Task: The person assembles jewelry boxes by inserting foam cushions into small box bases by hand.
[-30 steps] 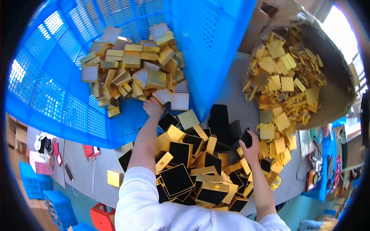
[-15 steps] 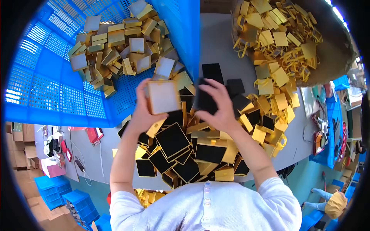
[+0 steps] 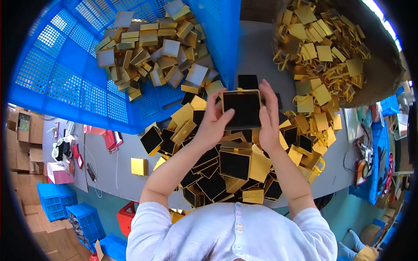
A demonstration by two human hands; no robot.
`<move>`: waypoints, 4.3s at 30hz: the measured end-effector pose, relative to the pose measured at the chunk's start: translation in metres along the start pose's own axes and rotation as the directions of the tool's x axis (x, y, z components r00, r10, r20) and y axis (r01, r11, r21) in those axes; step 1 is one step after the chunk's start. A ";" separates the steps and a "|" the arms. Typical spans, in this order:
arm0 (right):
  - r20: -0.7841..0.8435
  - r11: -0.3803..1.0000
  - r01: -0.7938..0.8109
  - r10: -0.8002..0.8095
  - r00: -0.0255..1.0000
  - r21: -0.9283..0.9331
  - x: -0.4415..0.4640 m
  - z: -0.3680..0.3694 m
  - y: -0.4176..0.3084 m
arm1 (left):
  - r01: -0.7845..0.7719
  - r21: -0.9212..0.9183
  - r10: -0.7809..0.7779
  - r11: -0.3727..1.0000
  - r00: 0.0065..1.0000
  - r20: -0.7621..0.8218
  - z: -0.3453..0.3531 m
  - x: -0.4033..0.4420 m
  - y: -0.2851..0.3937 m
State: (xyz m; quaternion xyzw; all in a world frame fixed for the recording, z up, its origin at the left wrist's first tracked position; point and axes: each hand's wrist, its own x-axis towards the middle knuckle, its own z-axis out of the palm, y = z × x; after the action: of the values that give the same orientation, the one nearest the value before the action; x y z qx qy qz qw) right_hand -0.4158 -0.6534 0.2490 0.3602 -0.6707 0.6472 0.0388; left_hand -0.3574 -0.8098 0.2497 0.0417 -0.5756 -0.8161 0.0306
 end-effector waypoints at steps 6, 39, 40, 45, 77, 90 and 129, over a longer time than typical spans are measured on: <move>-0.055 0.973 -0.227 0.228 0.972 0.038 0.000 0.013 0.006 | 0.007 0.107 -0.005 0.994 1.000 -0.020 0.008 -0.004 0.012; -0.160 0.953 -0.260 0.284 0.945 0.158 0.029 -0.014 0.045 | -0.176 0.635 0.255 0.752 0.966 -0.033 -0.045 0.064 -0.016; -0.143 0.966 -0.229 0.245 0.959 0.122 0.029 -0.012 0.049 | -0.117 0.470 0.138 0.875 0.990 -0.010 -0.022 0.052 0.001; -0.129 0.979 -0.095 0.073 0.989 -0.178 0.032 -0.009 0.045 | -0.227 0.560 0.289 0.797 0.957 -0.025 0.002 0.040 -0.009; -0.026 0.845 -0.342 0.386 0.922 0.411 -0.010 -0.019 0.061 | 0.344 -0.163 -0.346 0.925 0.938 0.020 -0.004 0.049 -0.020; 0.526 0.717 -0.695 0.610 0.593 -0.047 -0.019 -0.086 0.094 | 0.169 0.706 -0.079 0.688 0.984 -0.159 -0.103 0.119 -0.026; 0.152 0.922 0.224 -0.184 0.971 -0.317 -0.002 -0.025 0.004 | -0.124 0.553 0.110 0.824 0.992 0.058 0.007 0.010 0.009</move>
State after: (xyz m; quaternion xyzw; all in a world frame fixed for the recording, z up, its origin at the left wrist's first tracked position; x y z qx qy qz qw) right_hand -0.4273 -0.6304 0.2484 0.4546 -0.7299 0.4948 0.1258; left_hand -0.3683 -0.8071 0.2602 0.0040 -0.7895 -0.6108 0.0605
